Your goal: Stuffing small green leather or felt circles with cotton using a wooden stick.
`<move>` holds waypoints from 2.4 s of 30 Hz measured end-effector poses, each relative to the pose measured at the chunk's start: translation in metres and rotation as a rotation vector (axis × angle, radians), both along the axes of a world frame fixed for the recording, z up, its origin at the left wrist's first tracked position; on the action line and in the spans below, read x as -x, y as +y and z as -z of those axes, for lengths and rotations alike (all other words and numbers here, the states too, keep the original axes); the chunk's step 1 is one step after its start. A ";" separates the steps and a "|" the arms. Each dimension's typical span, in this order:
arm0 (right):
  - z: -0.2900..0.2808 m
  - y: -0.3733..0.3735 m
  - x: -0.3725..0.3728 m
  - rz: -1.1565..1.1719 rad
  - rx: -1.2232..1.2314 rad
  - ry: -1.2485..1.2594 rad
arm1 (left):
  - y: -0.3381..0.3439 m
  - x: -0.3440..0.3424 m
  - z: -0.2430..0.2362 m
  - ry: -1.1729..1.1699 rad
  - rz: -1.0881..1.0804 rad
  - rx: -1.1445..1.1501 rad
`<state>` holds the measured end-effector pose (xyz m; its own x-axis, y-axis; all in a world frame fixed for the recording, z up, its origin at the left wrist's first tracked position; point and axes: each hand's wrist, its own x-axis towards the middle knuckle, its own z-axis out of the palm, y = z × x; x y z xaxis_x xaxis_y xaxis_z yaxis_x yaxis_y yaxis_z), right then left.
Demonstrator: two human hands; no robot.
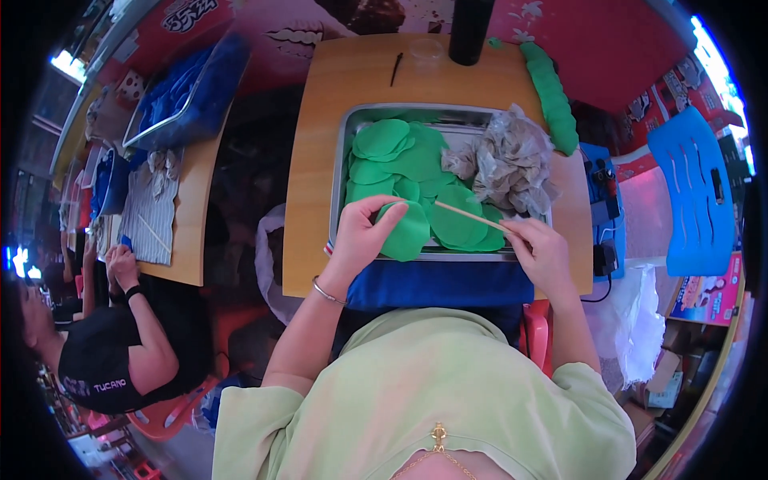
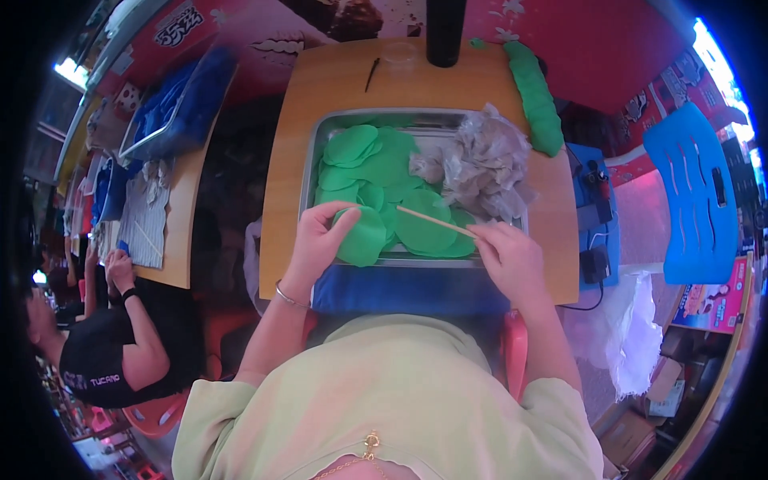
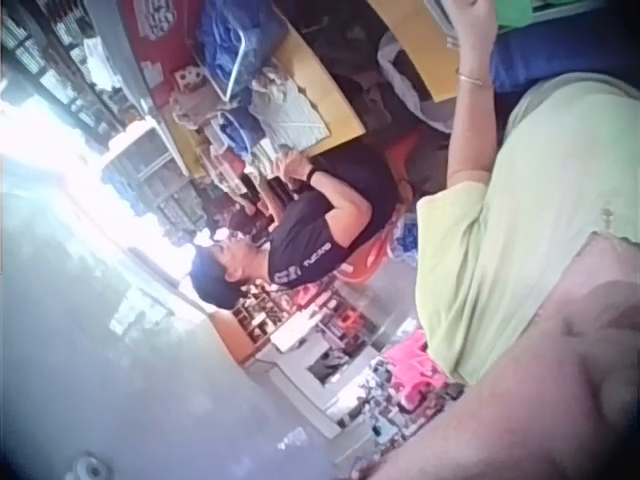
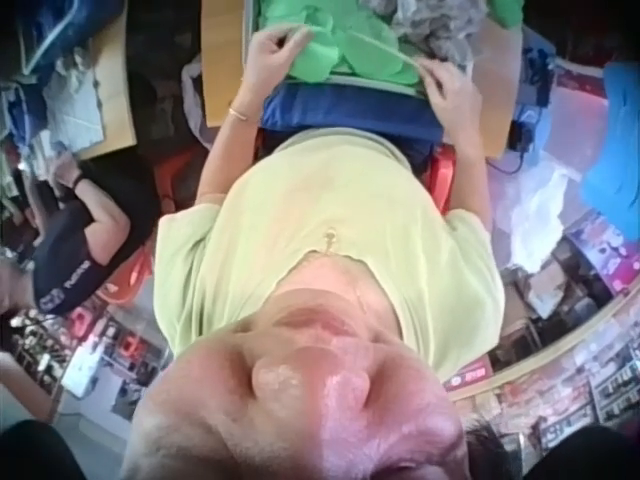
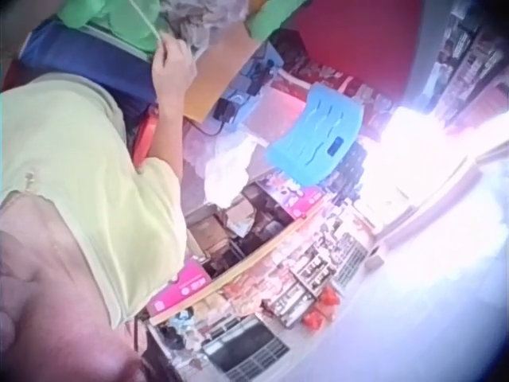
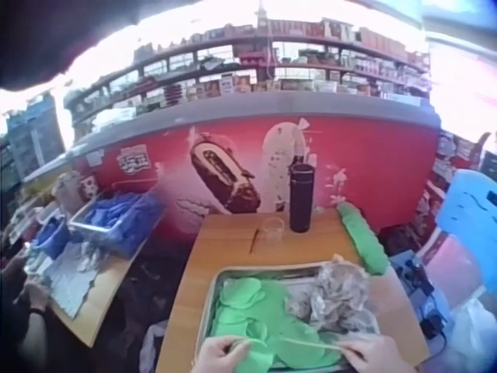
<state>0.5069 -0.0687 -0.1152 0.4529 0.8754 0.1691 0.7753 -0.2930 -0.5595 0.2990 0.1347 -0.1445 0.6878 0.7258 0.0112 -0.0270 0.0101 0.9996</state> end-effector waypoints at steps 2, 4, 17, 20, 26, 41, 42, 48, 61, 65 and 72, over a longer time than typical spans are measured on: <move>0.002 -0.005 -0.005 -0.027 -0.004 -0.164 | 0.005 -0.008 0.003 0.113 0.028 -0.162; -0.002 -0.007 -0.005 -0.003 -0.008 -0.182 | 0.007 -0.013 -0.005 0.262 0.013 -0.440; -0.095 0.068 -0.009 -0.315 -0.320 -0.303 | -0.192 -0.070 -0.156 -0.811 0.954 -0.570; -0.119 0.075 0.002 -0.426 -0.315 -0.419 | -0.211 -0.070 -0.169 -0.813 1.011 -0.586; -0.136 0.090 -0.002 -0.618 -0.257 -0.533 | -0.215 -0.043 -0.205 -1.106 1.072 -0.530; -0.130 0.118 -0.006 -0.728 0.001 -0.531 | -0.218 -0.037 -0.219 -0.991 1.143 -0.618; -0.130 0.118 -0.002 -0.745 -0.009 -0.534 | -0.219 -0.034 -0.223 -0.974 1.387 -0.383; -0.121 0.133 0.016 -0.774 0.040 -0.511 | -0.218 -0.066 -0.216 -1.068 1.105 -0.598; -0.087 0.129 0.006 -0.874 0.195 -0.571 | -0.226 -0.044 -0.202 -0.803 0.901 -0.665; -0.087 0.130 0.001 -0.845 0.284 -0.573 | -0.210 -0.051 -0.195 -0.795 0.594 -0.680; -0.080 0.120 -0.017 -0.778 0.282 -0.558 | -0.211 -0.050 -0.199 -0.790 0.793 -0.745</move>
